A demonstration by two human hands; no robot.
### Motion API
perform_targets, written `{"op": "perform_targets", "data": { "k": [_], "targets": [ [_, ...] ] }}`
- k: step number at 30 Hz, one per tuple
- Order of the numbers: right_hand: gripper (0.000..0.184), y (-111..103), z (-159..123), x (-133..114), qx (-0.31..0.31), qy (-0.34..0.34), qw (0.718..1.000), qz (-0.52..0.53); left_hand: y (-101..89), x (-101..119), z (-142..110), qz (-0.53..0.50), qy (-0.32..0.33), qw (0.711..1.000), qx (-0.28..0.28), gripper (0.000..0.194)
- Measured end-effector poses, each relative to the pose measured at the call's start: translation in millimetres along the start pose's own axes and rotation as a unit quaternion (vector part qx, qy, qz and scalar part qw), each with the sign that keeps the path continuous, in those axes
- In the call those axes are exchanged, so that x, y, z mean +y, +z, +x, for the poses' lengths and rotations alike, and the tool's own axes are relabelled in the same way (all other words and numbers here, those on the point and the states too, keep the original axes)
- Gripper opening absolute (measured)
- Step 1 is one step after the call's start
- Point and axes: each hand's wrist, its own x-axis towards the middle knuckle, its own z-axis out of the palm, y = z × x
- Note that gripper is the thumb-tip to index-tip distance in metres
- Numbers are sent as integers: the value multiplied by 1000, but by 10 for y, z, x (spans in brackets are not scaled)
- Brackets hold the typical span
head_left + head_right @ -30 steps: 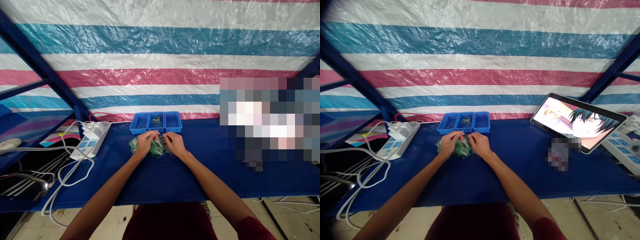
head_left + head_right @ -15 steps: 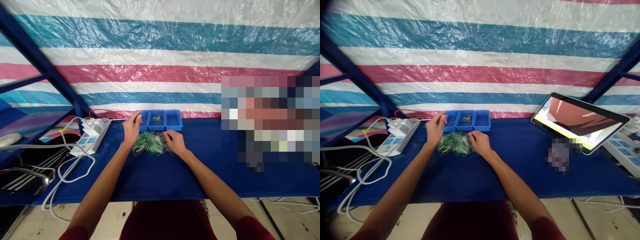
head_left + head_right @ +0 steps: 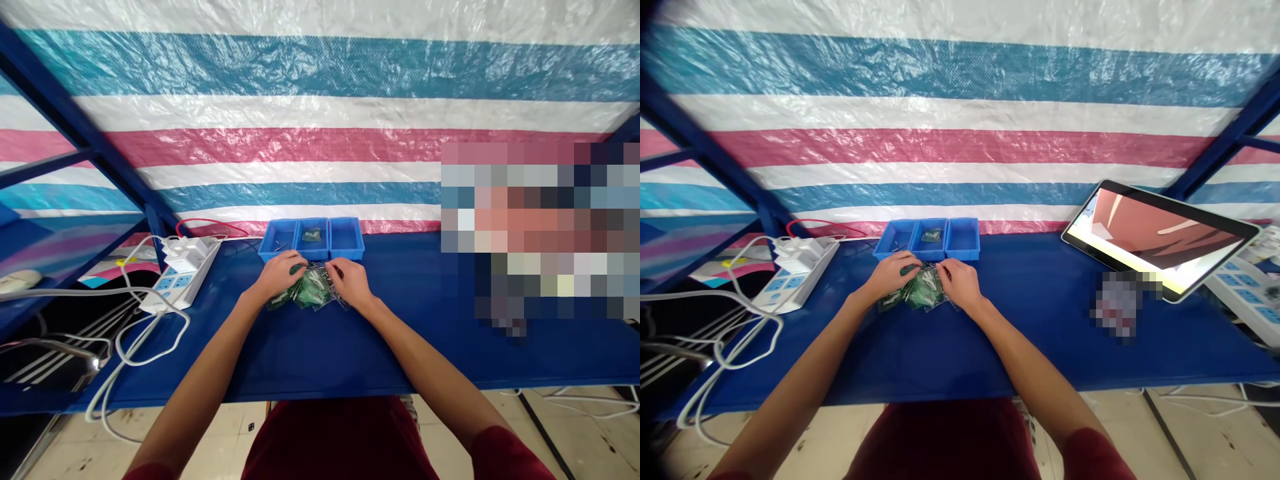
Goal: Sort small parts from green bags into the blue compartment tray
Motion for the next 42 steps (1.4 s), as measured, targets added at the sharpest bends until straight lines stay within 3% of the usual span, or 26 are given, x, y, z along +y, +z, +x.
{"op": "perform_targets", "data": {
  "k": [9, 23, 30, 36, 42],
  "targets": [
    [32, 18, -10, 24, -10, -3, 1000, -10, 9, 38, -21, 42, 10, 998, -40, 17],
    [26, 33, -13, 25, -61, -2, 998, -25, 70, 55, -27, 82, 18, 996, -28, 15],
    [25, 6, -2, 6, -36, 13, 999, -1, 12, 80, -34, 69, 17, 994, 86, 18],
    [24, 40, -6, 36, -15, -11, 1000, 3, 74, 255, -59, 6, 94, 981, 171, 16],
    [24, 52, -15, 33, 14, -22, 999, 37, 82, 356, -60, 11, 123, 973, 196, 17]
  ]
}}
